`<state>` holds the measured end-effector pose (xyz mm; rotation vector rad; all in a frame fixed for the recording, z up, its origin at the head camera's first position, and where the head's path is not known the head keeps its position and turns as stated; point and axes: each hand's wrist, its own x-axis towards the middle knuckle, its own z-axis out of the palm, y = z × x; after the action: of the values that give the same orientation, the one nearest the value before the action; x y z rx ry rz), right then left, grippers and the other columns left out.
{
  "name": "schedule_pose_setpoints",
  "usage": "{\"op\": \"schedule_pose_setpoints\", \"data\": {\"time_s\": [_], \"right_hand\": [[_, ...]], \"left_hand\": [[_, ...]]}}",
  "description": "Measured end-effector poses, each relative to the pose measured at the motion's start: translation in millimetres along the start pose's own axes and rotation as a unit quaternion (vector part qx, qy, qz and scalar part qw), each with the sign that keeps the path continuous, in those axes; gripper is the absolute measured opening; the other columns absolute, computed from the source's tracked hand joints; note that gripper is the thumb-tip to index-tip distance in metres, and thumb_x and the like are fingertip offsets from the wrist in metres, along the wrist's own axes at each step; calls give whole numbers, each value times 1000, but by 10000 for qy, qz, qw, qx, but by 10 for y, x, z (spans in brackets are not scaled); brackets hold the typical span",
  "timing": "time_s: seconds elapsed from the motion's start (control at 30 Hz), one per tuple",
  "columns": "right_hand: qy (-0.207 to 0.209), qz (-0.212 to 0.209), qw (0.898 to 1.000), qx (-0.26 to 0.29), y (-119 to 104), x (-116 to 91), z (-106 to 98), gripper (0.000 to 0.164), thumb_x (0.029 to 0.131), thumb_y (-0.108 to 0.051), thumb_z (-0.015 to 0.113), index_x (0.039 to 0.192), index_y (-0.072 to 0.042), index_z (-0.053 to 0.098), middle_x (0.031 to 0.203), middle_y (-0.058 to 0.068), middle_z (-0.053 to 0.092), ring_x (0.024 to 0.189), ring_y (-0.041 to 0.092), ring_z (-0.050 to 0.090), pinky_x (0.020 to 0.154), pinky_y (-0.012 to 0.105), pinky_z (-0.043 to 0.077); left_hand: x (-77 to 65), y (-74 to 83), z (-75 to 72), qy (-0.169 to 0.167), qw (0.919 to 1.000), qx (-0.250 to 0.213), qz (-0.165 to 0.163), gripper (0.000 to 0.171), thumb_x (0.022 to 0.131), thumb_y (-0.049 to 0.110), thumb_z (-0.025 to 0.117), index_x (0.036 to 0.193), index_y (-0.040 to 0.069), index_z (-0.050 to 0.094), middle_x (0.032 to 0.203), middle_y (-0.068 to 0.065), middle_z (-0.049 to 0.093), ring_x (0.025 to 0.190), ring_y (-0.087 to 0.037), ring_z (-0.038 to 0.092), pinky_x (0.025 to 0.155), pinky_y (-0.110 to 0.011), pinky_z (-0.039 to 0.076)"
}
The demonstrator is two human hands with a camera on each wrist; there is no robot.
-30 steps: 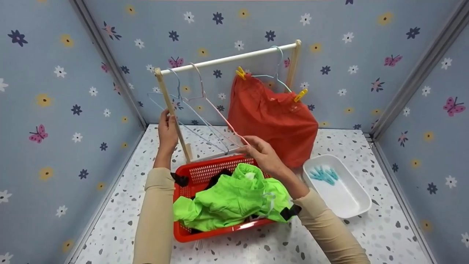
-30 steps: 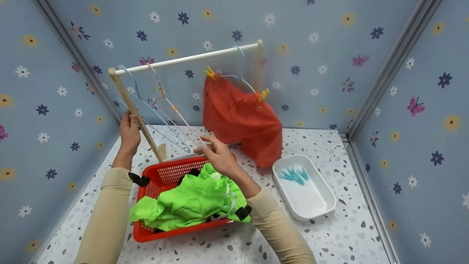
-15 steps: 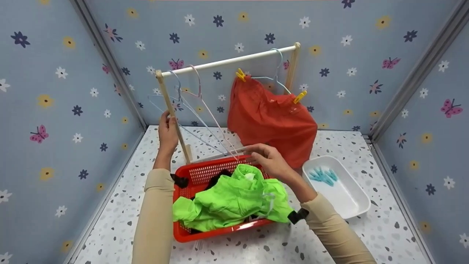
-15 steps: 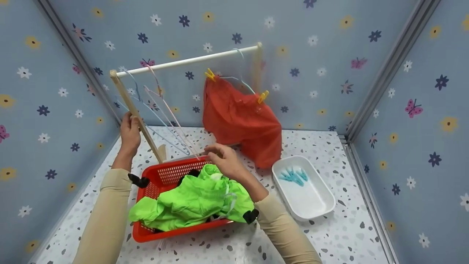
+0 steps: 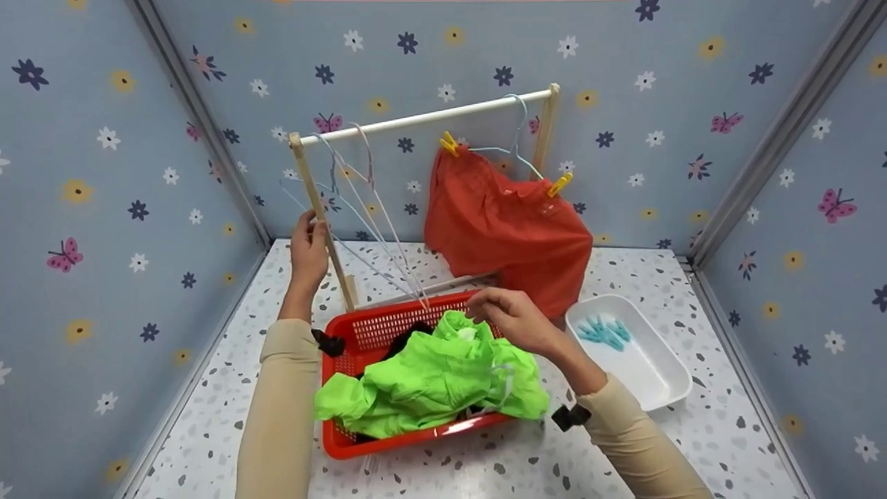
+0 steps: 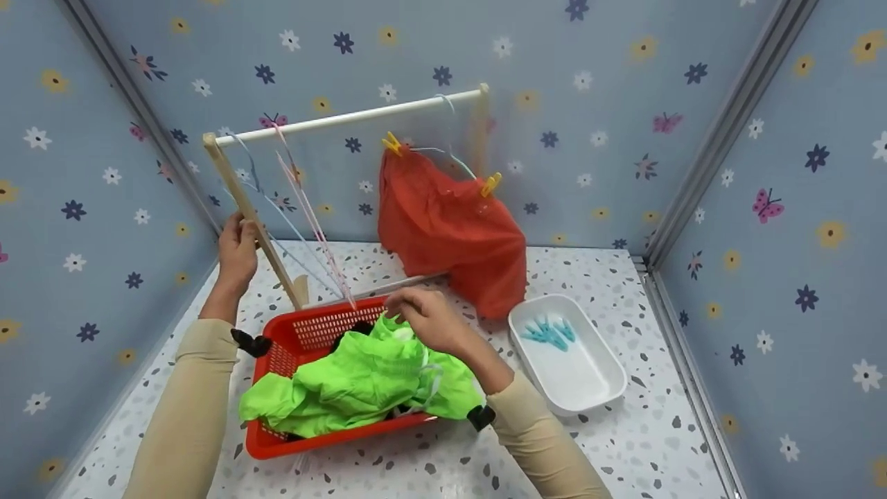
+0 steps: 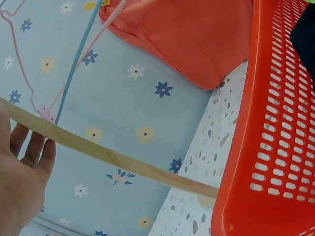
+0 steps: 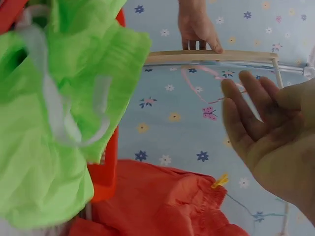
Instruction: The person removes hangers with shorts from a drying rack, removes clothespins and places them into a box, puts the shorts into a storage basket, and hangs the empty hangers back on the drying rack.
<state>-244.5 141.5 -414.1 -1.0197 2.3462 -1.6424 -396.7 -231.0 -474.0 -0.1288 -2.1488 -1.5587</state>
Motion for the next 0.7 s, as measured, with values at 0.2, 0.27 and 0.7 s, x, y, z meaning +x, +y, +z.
{"op": "schedule_pose_setpoints", "data": {"time_s": [0.2, 0.27, 0.7], "right_hand": [[227, -637, 9956, -651, -64, -151, 22, 21, 97, 8, 49, 105, 1, 67, 88, 11, 69, 80, 17, 68, 68, 44, 55], [272, -656, 9956, -605, -59, -201, 15, 20, 97, 9, 50, 104, 1, 67, 88, 14, 69, 80, 17, 68, 71, 41, 55], [675, -239, 9973, 180, 57, -675, -136, 18, 98, 7, 49, 106, 6, 64, 87, 22, 66, 80, 34, 65, 77, 38, 54]], "left_hand": [[-15, 27, -147, -292, 9995, 75, -57, 48, 105, 33, 40, 144, 5, 41, 122, -22, 53, 107, -27, 52, 90, -44, 44], [-50, 34, -205, -375, 9990, 108, -224, 47, 105, 33, 41, 144, 6, 41, 125, -20, 52, 110, -28, 52, 92, -46, 44], [-927, 4, -594, -1191, 9783, -209, -1685, 41, 106, 26, 41, 137, -1, 44, 133, -22, 48, 122, -38, 47, 99, -50, 40]]}}
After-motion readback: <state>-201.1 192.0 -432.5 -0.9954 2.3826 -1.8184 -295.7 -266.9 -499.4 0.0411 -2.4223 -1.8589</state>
